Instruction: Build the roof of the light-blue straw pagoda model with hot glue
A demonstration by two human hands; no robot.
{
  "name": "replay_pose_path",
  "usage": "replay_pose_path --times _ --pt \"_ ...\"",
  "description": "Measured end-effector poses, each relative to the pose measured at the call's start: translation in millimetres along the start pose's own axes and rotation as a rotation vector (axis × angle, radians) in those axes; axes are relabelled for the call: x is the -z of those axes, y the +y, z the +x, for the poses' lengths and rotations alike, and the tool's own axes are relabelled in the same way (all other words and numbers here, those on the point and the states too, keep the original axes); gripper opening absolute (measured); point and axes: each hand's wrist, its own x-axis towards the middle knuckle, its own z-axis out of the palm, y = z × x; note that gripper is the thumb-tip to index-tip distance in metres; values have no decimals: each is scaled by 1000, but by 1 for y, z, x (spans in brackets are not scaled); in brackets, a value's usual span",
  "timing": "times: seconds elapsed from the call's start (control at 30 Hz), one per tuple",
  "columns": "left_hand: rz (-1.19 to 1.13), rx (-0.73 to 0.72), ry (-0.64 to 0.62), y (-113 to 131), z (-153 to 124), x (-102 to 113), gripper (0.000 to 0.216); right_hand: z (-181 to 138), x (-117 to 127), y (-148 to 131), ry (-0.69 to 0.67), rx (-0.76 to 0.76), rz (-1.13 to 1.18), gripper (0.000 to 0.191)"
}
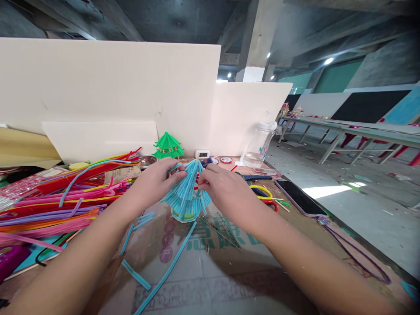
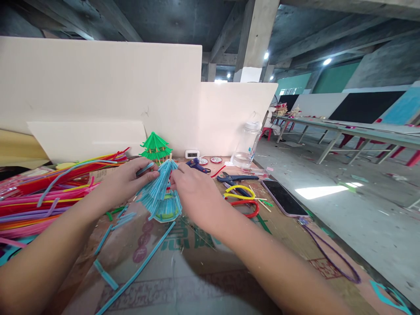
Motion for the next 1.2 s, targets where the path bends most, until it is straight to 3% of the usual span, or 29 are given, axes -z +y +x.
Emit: replay_pose_path --times 0.2,0.37,0.5,0.6,0.7,0.83,0.93,1.1,1.2 --pt "-18 36 -9 -8 3 4 36 4 29 24 75 -136 73 23" --pt "-31 36 -9 -22 7 4 35 6 39 47 18 -252 22 37" --pt "-64 27 -18 -33 10 1 35 6 28 52 33 -224 55 15" --pt "-67 10 -11 -37 11 -1 35 8 19 47 -3 -172 86 16" --pt "-56 -20 15 -39 11 -1 33 9 14 40 -32 -159 100 28" --pt "-21 -56 58 -42 13 1 29 10 13 45 -25 -185 159 12" --pt "16 -53 68 -45 15 2 28 11 11 63 -33 -247 166 15" --pt "19 2 36 -48 16 4 32 11 -16 109 -111 -428 193 44" --pt "-22 22 29 -48 14 7 38 6 -43 135 -150 -497 232 29"
